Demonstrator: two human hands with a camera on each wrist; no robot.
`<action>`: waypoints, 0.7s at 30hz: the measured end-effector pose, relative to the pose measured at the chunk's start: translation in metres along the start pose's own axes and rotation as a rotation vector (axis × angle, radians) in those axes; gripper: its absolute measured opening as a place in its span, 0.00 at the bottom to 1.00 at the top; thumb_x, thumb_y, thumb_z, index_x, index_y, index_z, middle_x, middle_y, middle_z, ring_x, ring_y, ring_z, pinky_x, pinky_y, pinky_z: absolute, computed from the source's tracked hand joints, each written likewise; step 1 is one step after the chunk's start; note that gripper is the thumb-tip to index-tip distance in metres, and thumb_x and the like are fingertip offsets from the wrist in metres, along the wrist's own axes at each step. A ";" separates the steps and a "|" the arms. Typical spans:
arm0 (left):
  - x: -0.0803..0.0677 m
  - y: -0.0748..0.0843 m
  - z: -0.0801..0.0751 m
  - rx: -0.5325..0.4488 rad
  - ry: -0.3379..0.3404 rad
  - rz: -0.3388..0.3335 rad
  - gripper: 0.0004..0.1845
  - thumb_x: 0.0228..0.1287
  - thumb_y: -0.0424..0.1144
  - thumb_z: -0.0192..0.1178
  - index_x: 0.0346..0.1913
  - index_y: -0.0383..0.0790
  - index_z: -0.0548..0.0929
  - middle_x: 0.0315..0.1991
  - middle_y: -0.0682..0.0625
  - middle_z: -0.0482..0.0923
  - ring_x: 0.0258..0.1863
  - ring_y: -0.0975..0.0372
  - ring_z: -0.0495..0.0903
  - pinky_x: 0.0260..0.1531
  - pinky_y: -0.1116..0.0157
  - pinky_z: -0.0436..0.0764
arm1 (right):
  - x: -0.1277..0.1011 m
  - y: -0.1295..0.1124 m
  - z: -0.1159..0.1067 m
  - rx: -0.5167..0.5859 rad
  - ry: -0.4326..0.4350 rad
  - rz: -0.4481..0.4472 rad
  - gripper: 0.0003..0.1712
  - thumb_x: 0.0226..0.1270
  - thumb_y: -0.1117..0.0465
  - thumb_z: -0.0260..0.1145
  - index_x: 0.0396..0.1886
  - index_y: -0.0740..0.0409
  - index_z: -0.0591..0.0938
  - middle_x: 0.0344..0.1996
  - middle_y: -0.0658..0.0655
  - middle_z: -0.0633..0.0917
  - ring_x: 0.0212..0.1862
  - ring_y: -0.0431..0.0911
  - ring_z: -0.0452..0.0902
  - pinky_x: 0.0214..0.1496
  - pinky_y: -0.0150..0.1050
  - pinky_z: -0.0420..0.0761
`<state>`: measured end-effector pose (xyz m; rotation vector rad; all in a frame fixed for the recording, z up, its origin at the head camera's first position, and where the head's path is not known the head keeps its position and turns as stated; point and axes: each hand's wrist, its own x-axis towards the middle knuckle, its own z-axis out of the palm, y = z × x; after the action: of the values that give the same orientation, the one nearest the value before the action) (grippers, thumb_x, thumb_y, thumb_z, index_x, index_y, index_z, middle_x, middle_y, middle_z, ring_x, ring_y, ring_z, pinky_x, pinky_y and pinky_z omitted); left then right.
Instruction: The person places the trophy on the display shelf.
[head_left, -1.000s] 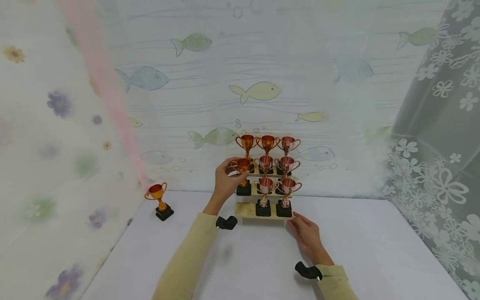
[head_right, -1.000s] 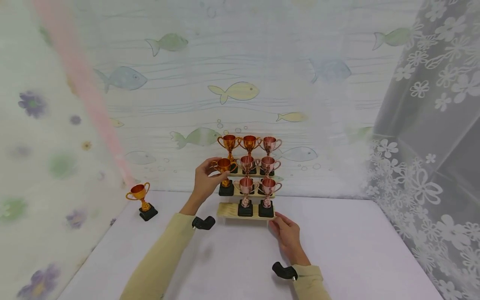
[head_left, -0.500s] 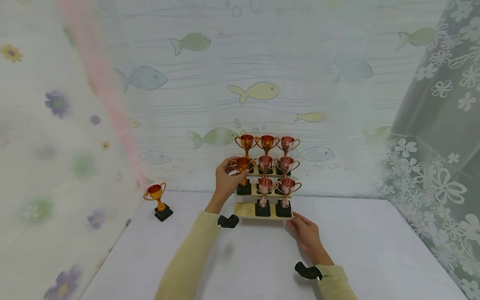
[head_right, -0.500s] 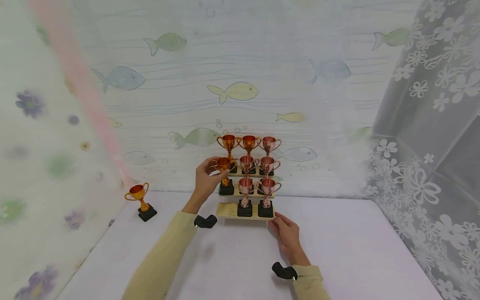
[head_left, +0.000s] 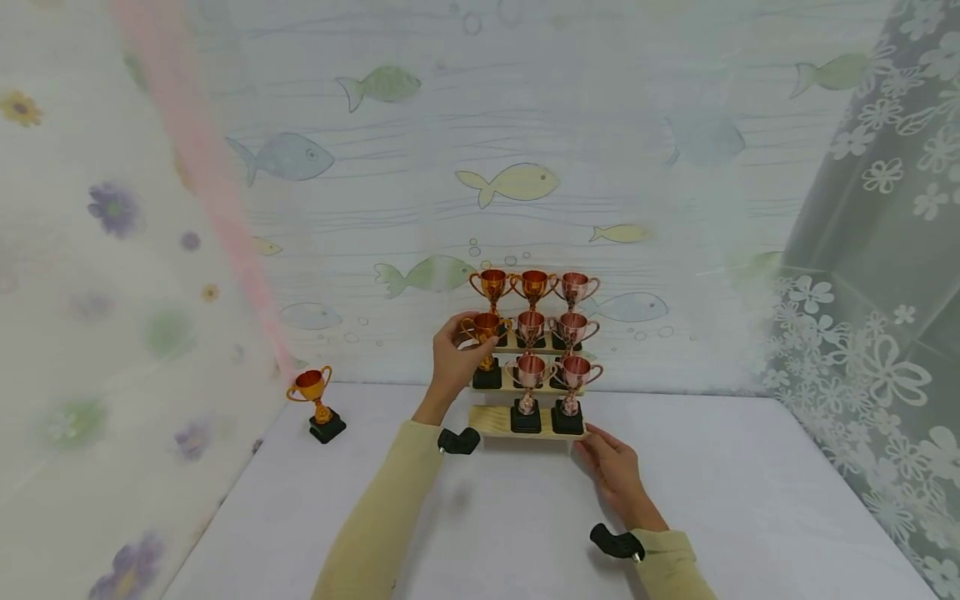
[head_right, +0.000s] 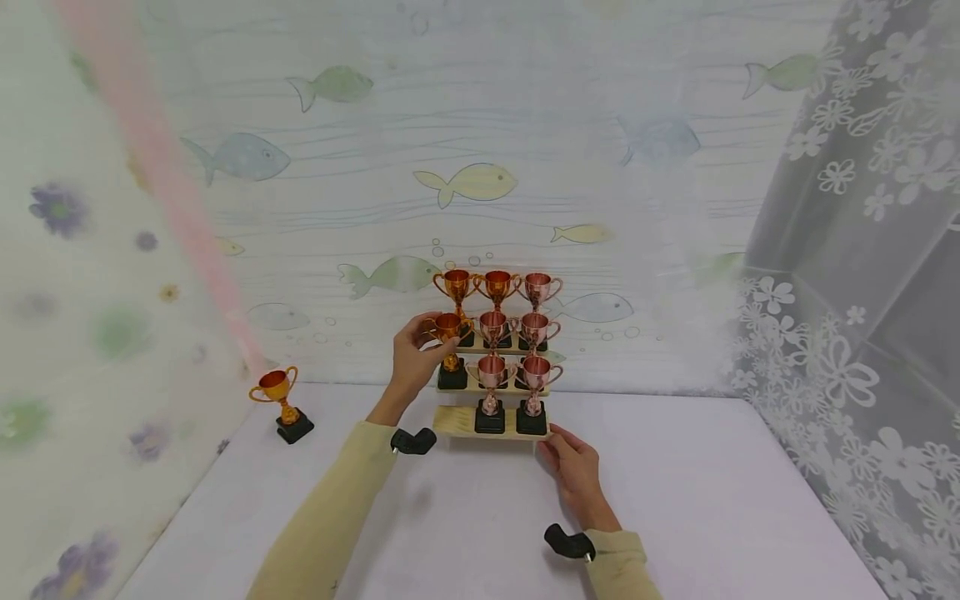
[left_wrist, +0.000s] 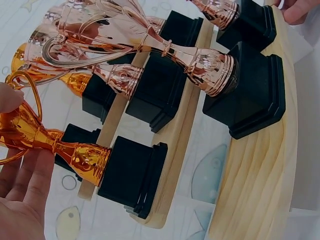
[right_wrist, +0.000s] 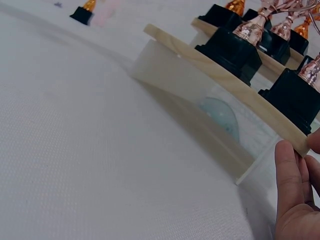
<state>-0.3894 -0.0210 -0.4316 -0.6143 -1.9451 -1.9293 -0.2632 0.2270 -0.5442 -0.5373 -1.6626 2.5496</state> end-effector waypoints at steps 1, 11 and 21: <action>0.000 0.000 0.000 -0.001 0.001 -0.003 0.27 0.59 0.28 0.72 0.63 0.30 0.78 0.57 0.32 0.77 0.49 0.40 0.79 0.47 0.53 0.86 | 0.000 0.000 0.000 0.003 0.001 -0.001 0.30 0.78 0.66 0.56 0.74 0.74 0.64 0.59 0.58 0.79 0.46 0.34 0.82 0.57 0.30 0.82; 0.000 0.000 0.001 0.009 0.005 -0.043 0.26 0.60 0.29 0.72 0.62 0.36 0.79 0.55 0.39 0.78 0.48 0.51 0.81 0.49 0.58 0.86 | -0.002 -0.001 0.001 -0.012 -0.010 -0.007 0.30 0.78 0.66 0.56 0.74 0.74 0.63 0.65 0.63 0.74 0.46 0.33 0.82 0.57 0.30 0.82; 0.000 0.001 0.001 -0.009 -0.032 -0.073 0.32 0.59 0.25 0.71 0.66 0.34 0.74 0.57 0.36 0.76 0.54 0.45 0.80 0.56 0.49 0.83 | 0.001 0.001 0.001 -0.003 0.002 -0.015 0.30 0.78 0.65 0.57 0.73 0.75 0.64 0.61 0.61 0.77 0.46 0.34 0.83 0.57 0.30 0.82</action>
<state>-0.3886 -0.0199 -0.4313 -0.5870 -2.0062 -1.9842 -0.2642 0.2258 -0.5455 -0.5248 -1.6635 2.5356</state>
